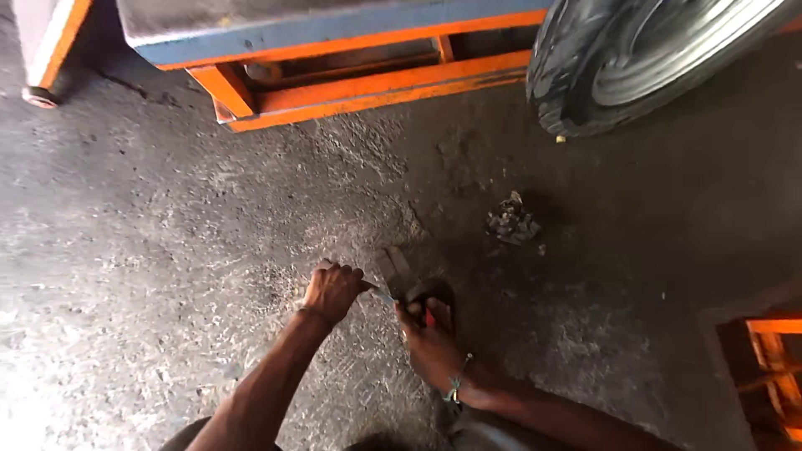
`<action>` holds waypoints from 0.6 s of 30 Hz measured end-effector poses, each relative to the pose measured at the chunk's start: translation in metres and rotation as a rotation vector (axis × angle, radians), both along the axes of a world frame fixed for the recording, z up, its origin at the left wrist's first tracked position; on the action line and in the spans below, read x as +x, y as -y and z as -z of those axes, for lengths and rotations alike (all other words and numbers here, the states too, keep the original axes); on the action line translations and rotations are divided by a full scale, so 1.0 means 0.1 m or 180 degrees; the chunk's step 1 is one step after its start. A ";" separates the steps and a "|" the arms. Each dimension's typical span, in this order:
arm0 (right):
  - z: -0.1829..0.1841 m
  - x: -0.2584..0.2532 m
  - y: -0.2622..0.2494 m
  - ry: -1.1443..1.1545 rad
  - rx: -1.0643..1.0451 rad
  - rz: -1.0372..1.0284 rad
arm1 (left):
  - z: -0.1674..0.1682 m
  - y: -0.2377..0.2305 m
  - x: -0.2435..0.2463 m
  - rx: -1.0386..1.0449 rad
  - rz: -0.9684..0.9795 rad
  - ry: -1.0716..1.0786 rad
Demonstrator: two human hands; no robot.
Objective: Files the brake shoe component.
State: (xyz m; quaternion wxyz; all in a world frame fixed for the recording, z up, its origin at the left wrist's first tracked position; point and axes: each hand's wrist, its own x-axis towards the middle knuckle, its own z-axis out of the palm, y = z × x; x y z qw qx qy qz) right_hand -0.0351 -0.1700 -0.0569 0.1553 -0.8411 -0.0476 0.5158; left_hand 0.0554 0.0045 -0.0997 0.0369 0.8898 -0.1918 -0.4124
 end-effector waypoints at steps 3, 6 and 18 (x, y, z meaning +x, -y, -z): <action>-0.03 0.16 0.00 0.0537 0.0098 0.0367 | -0.10 -0.09 0.18 -0.0264 -0.0350 0.0436; -0.06 0.12 0.25 0.1511 0.0689 0.0464 | -0.37 -0.17 0.24 -0.0524 -0.0463 0.0784; 0.20 0.45 0.86 0.1753 -0.0047 -0.0562 | -0.14 0.28 -0.12 -0.0026 -0.0614 0.0162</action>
